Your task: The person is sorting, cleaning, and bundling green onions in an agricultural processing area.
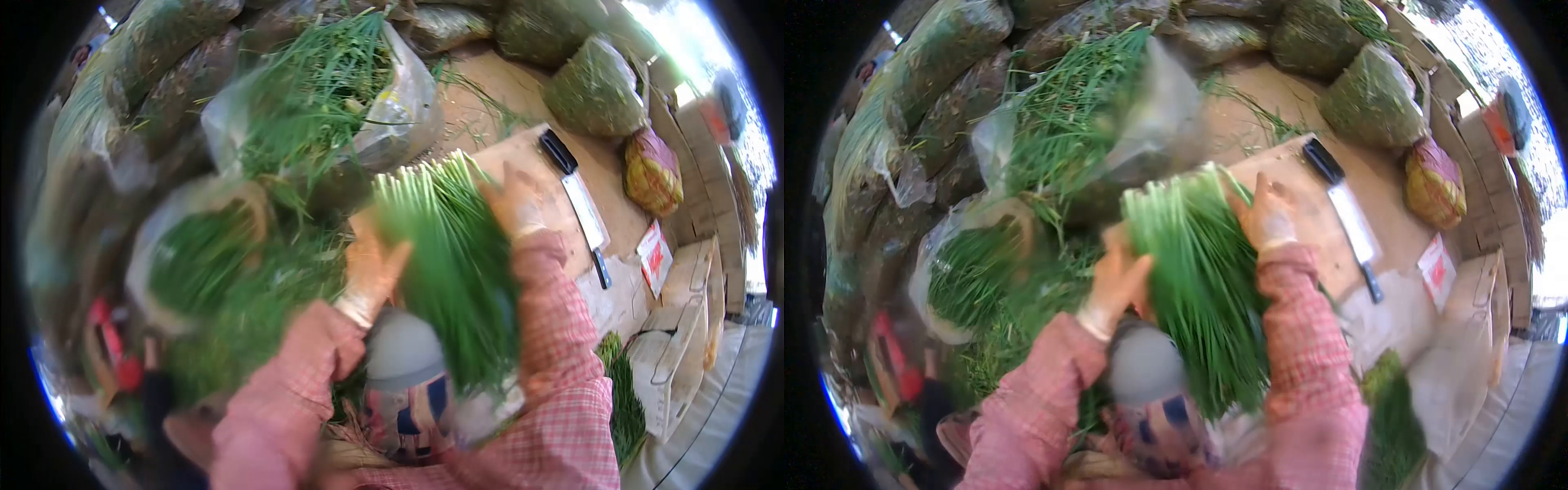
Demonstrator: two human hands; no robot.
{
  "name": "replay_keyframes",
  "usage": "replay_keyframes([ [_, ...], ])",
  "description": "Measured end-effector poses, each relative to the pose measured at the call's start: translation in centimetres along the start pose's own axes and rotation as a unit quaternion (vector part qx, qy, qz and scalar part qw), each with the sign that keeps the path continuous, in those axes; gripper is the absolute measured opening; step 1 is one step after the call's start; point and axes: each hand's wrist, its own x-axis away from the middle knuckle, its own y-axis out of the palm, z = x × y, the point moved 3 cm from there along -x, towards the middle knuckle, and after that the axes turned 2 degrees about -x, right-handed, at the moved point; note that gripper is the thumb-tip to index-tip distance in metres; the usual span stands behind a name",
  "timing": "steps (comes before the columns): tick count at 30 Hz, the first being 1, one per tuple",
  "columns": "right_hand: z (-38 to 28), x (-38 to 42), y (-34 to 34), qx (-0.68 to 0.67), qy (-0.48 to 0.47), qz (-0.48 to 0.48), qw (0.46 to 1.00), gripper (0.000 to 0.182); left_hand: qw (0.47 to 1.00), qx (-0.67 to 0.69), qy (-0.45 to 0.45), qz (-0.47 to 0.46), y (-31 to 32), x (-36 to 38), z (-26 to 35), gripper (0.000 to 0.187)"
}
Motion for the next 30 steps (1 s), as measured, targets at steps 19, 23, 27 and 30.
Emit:
replay_keyframes([
  [19, 0.9, 2.9, 6.8, 0.024, -0.107, 0.002, 0.994, 0.056, 0.955, 0.107, -0.273, -0.049, 4.5, -0.9, 6.8, 0.076],
  [23, -9.1, -0.2, -3.4, 0.038, -0.150, -0.014, 0.988, 0.052, 0.955, 0.255, -0.144, 0.047, -0.5, 2.2, -0.6, 0.073],
  [27, -25.5, -0.4, -1.4, -0.278, -0.283, -0.166, 0.903, 0.044, 0.894, 0.402, -0.195, 0.027, -11.0, 6.5, -10.1, 0.052],
  [30, -39.8, 3.4, 5.2, -0.222, -0.421, -0.279, 0.834, 0.057, 0.809, 0.518, -0.230, 0.157, -15.7, 10.4, -16.3, 0.034],
])
